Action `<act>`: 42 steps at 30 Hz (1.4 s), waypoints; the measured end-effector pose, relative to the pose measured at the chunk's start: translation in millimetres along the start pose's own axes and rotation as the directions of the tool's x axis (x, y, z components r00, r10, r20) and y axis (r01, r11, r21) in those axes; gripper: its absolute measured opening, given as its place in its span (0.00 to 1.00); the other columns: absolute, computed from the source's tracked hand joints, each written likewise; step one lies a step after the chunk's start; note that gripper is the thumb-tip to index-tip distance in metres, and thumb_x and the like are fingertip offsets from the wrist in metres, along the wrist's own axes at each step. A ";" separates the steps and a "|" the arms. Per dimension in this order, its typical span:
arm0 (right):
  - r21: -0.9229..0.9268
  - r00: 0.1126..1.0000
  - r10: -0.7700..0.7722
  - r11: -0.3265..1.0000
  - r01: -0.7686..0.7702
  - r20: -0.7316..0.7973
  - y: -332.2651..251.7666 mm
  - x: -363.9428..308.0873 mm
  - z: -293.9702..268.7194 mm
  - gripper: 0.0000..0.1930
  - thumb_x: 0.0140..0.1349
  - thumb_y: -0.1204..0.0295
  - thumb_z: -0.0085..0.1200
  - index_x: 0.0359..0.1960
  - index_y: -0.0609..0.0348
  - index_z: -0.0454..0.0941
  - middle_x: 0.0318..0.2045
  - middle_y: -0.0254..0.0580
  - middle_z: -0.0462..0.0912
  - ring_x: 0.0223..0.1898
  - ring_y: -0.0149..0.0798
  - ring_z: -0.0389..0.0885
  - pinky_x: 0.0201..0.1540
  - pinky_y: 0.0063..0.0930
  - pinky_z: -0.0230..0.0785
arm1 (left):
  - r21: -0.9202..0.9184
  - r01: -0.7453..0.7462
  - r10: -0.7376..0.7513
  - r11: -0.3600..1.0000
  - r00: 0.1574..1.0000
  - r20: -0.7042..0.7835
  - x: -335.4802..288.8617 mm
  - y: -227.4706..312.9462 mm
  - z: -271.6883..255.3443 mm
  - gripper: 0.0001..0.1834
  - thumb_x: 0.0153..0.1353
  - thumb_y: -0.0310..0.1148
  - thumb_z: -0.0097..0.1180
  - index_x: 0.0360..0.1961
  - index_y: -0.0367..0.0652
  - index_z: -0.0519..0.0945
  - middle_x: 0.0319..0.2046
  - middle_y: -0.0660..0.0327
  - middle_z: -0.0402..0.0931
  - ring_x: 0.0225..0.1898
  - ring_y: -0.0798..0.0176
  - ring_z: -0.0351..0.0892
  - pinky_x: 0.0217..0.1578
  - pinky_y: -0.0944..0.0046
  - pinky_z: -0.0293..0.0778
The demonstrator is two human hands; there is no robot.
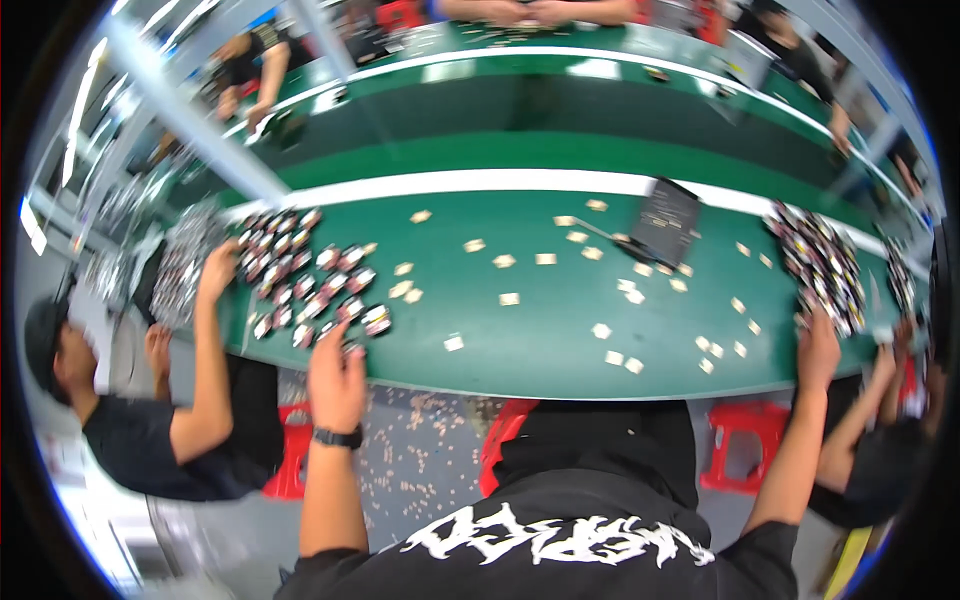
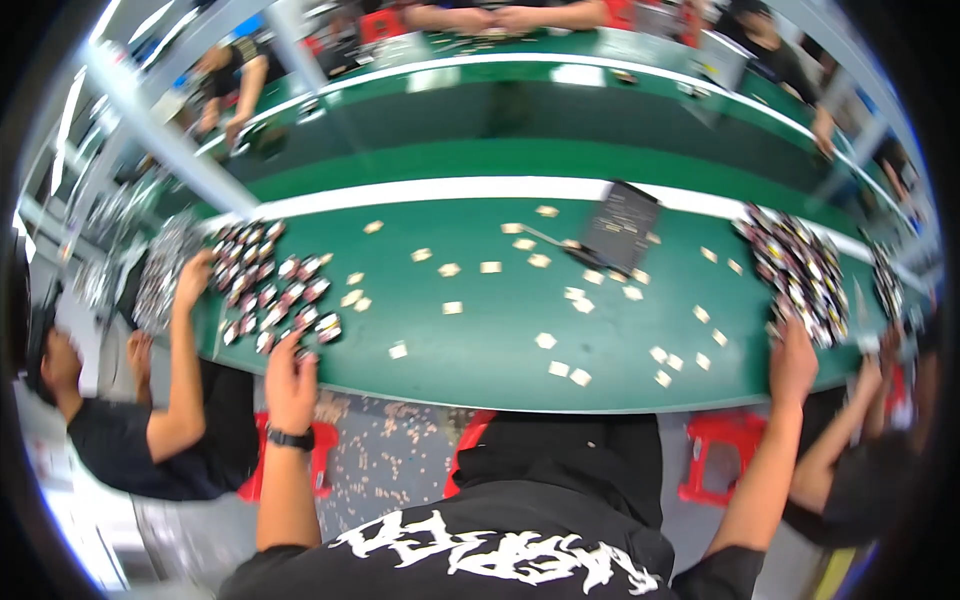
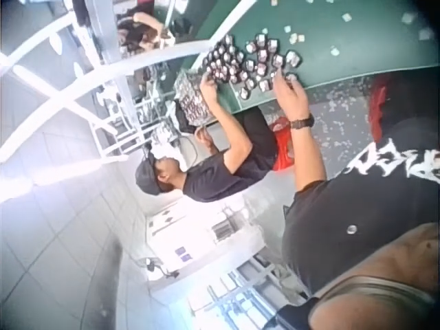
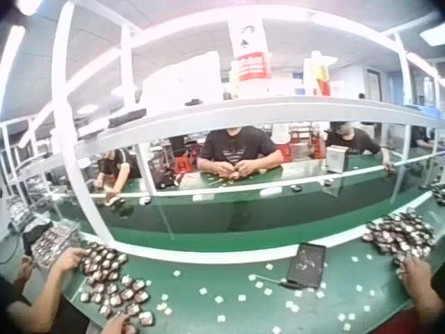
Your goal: The recorder is assembling smartwatch components at a factory workbench, using tweezers to align and install small electronic parts like batteries and sensors.
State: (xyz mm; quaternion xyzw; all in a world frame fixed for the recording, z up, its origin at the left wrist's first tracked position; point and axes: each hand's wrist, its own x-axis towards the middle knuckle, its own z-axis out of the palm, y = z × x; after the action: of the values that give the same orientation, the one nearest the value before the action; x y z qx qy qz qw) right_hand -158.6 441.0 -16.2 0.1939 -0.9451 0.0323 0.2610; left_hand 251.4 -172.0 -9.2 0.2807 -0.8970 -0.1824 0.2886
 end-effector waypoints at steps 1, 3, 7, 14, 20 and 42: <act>-0.009 0.993 -0.079 0.997 0.079 -0.088 -10.8 5.3 -2.8 0.19 0.57 0.80 0.55 0.52 0.57 0.77 0.45 0.50 0.83 0.46 0.56 0.83 0.46 0.45 0.76 | 0.083 -0.062 0.064 0.995 0.998 -0.022 0.1 -6.3 1.3 0.20 0.64 0.27 0.58 0.57 0.35 0.76 0.46 0.47 0.77 0.45 0.45 0.77 0.47 0.53 0.73; -0.068 0.976 -0.158 0.987 0.149 -0.153 -13.5 10.5 0.5 0.13 0.58 0.77 0.57 0.46 0.55 0.78 0.38 0.47 0.82 0.37 0.54 0.83 0.37 0.46 0.77 | 0.166 0.044 -0.052 0.985 0.998 0.039 2.7 -7.8 -0.8 0.20 0.64 0.28 0.58 0.57 0.34 0.76 0.48 0.45 0.77 0.49 0.42 0.76 0.52 0.50 0.71; -0.106 0.954 -0.215 0.975 0.197 -0.210 -26.5 11.7 -9.5 0.10 0.58 0.71 0.64 0.39 0.53 0.77 0.31 0.39 0.79 0.31 0.45 0.82 0.32 0.39 0.76 | 0.448 -0.112 0.195 0.887 0.970 -0.143 6.8 -7.0 3.4 0.20 0.65 0.29 0.59 0.56 0.34 0.77 0.55 0.44 0.73 0.56 0.40 0.71 0.56 0.48 0.68; -0.070 0.892 -0.360 0.932 0.355 -0.275 -58.4 8.0 -43.7 0.13 0.49 0.76 0.64 0.38 0.56 0.78 0.28 0.37 0.78 0.26 0.40 0.81 0.27 0.33 0.74 | 0.240 -0.361 0.387 0.901 0.919 -0.070 29.9 87.2 23.9 0.16 0.61 0.24 0.56 0.51 0.31 0.78 0.52 0.46 0.75 0.54 0.44 0.72 0.55 0.49 0.67; 0.033 0.748 -0.586 0.781 0.624 -0.312 -137.3 0.0 -57.1 0.13 0.49 0.75 0.62 0.39 0.61 0.80 0.31 0.35 0.79 0.26 0.33 0.80 0.27 0.28 0.73 | -0.396 -0.561 0.653 0.727 0.744 0.143 62.2 192.6 69.3 0.13 0.53 0.20 0.63 0.42 0.35 0.81 0.39 0.49 0.81 0.39 0.44 0.79 0.41 0.53 0.75; 0.409 0.683 -0.693 0.567 0.715 -0.232 -224.3 -2.3 -50.1 0.13 0.46 0.75 0.62 0.36 0.58 0.84 0.33 0.32 0.82 0.23 0.27 0.75 0.22 0.22 0.64 | -0.721 0.424 0.521 0.548 0.502 0.691 78.4 217.0 148.5 0.15 0.70 0.24 0.48 0.55 0.31 0.76 0.34 0.56 0.82 0.25 0.73 0.75 0.30 0.72 0.74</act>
State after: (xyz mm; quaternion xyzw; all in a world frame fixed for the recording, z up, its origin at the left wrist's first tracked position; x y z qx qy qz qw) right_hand -46.7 243.0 16.7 0.6096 -0.7456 0.1573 0.2185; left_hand 19.8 -26.8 15.6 -0.0540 -0.7171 -0.6879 -0.0980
